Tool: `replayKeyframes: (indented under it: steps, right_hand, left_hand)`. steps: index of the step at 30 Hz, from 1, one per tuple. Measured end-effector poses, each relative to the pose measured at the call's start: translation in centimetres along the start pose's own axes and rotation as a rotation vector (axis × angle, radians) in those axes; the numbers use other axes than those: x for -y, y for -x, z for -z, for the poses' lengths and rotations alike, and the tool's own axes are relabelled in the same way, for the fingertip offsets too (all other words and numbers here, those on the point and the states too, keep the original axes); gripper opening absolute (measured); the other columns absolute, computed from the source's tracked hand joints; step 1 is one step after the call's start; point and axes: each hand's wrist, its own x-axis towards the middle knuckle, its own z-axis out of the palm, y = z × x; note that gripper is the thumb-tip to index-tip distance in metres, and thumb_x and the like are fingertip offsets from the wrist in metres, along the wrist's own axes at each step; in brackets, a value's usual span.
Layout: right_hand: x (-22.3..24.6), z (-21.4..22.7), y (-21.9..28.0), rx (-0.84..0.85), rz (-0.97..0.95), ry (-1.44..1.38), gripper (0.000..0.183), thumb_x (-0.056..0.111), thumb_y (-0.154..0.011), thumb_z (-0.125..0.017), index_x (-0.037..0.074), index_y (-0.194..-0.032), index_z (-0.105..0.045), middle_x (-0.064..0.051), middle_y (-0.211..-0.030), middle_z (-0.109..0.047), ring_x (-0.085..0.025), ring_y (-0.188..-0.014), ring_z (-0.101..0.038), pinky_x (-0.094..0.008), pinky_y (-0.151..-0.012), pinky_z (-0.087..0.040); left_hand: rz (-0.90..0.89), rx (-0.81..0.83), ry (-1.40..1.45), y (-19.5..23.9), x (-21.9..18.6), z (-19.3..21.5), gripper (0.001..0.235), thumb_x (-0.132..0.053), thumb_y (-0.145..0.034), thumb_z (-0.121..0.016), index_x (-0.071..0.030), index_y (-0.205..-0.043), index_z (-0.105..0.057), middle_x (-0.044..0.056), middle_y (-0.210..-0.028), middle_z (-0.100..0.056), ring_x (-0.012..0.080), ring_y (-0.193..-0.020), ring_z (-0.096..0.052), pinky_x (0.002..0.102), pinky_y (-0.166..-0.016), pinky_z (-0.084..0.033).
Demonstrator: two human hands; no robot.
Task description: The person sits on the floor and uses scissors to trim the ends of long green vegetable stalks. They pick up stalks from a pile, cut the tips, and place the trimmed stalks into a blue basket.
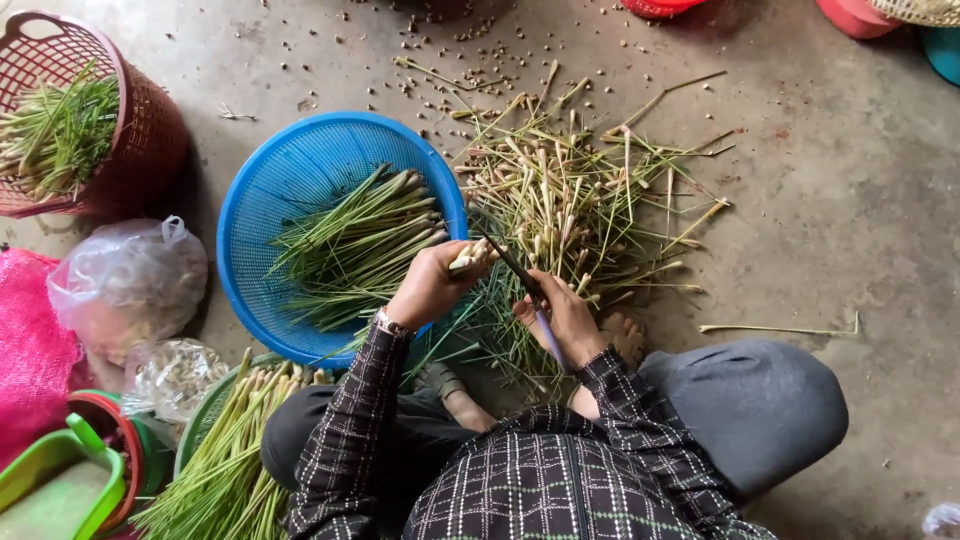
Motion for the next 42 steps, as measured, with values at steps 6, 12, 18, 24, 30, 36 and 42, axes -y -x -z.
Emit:
replayKeyframes:
  steps: [6, 12, 18, 24, 30, 36, 42]
  right_hand:
    - [-1.2, -0.4, -0.4, 0.022, -0.027, -0.036, 0.041, 0.052, -0.092, -0.071, 0.016, -0.111, -0.068, -0.011, -0.079, -0.068, -0.031, -0.076, -0.07, -0.044, -0.07, -0.056]
    - [-1.4, -0.7, -0.4, -0.037, -0.113, 0.082, 0.036, 0.05, -0.092, -0.071, 0.015, -0.091, -0.064, -0.013, -0.068, -0.069, -0.037, -0.074, -0.072, -0.044, -0.069, -0.056]
    - [-0.6, -1.1, -0.6, -0.185, -0.192, -0.233, 0.026, 0.038, -0.088, -0.082, 0.017, -0.098, -0.069, -0.011, -0.076, -0.073, -0.023, -0.075, -0.071, -0.038, -0.073, -0.056]
    - [2.9, 2.4, -0.5, -0.19, -0.211, -0.356, 0.025, 0.032, -0.102, -0.063, 0.007, -0.104, -0.066, -0.003, -0.061, -0.063, -0.013, -0.048, -0.06, -0.027, -0.051, -0.052]
    - [1.5, 2.9, -0.5, -0.183, -0.211, -0.391, 0.026, 0.023, -0.097, -0.068, -0.001, -0.106, -0.063, -0.008, -0.057, -0.061, -0.017, -0.041, -0.061, -0.027, -0.047, -0.051]
    - [1.2, 1.6, -1.0, -0.223, -0.127, -0.105, 0.026, 0.033, -0.1, -0.068, 0.007, -0.098, -0.069, -0.01, -0.058, -0.066, -0.02, -0.047, -0.065, -0.031, -0.051, -0.05]
    - [3.3, 3.0, -0.1, -0.299, -0.234, -0.266, 0.024, 0.028, -0.096, -0.068, 0.003, -0.097, -0.065, -0.007, -0.053, -0.06, -0.015, -0.039, -0.059, -0.025, -0.038, -0.047]
  left_hand:
    - [0.034, -0.014, -0.1, 0.1, -0.5, 0.2, 0.013, -0.022, -0.092, -0.072, -0.017, -0.103, -0.075, 0.01, -0.093, -0.075, 0.0379, -0.086, -0.072, 0.041, -0.075, -0.058]
    - [0.109, -0.007, -0.129, 0.1, 0.3, 0.1, 0.023, -0.017, -0.083, -0.078, -0.008, -0.1, -0.065, 0.022, -0.085, -0.071, 0.0504, -0.085, -0.067, 0.057, -0.072, -0.051]
    - [0.169, 0.126, -0.21, -0.1, 2.3, -3.3, 0.031, -0.038, -0.076, -0.082, -0.023, -0.098, -0.065, 0.013, -0.08, -0.071, 0.0411, -0.085, -0.069, 0.051, -0.072, -0.053]
    - [0.097, 0.078, -0.144, -0.1, 2.7, -2.9, 0.034, -0.021, -0.072, -0.089, -0.01, -0.097, -0.069, 0.019, -0.09, -0.075, 0.043, -0.093, -0.072, 0.049, -0.084, -0.056]
    - [0.198, 0.136, -0.114, 0.2, 1.8, -0.2, 0.022, -0.023, -0.074, -0.082, -0.012, -0.089, -0.07, 0.016, -0.082, -0.074, 0.0411, -0.08, -0.069, 0.045, -0.075, -0.053]
    - [0.072, 0.126, -0.344, -0.7, 5.0, -3.1, 0.009, -0.016, -0.082, -0.072, -0.017, -0.091, -0.071, 0.008, -0.079, -0.075, 0.0372, -0.082, -0.073, 0.045, -0.074, -0.057]
    - [0.11, -0.231, -0.805, -0.4, 9.1, -0.4, 0.015, -0.034, -0.085, -0.076, -0.024, -0.09, -0.067, -0.005, -0.11, -0.066, 0.0338, -0.076, -0.072, 0.044, -0.067, -0.059]
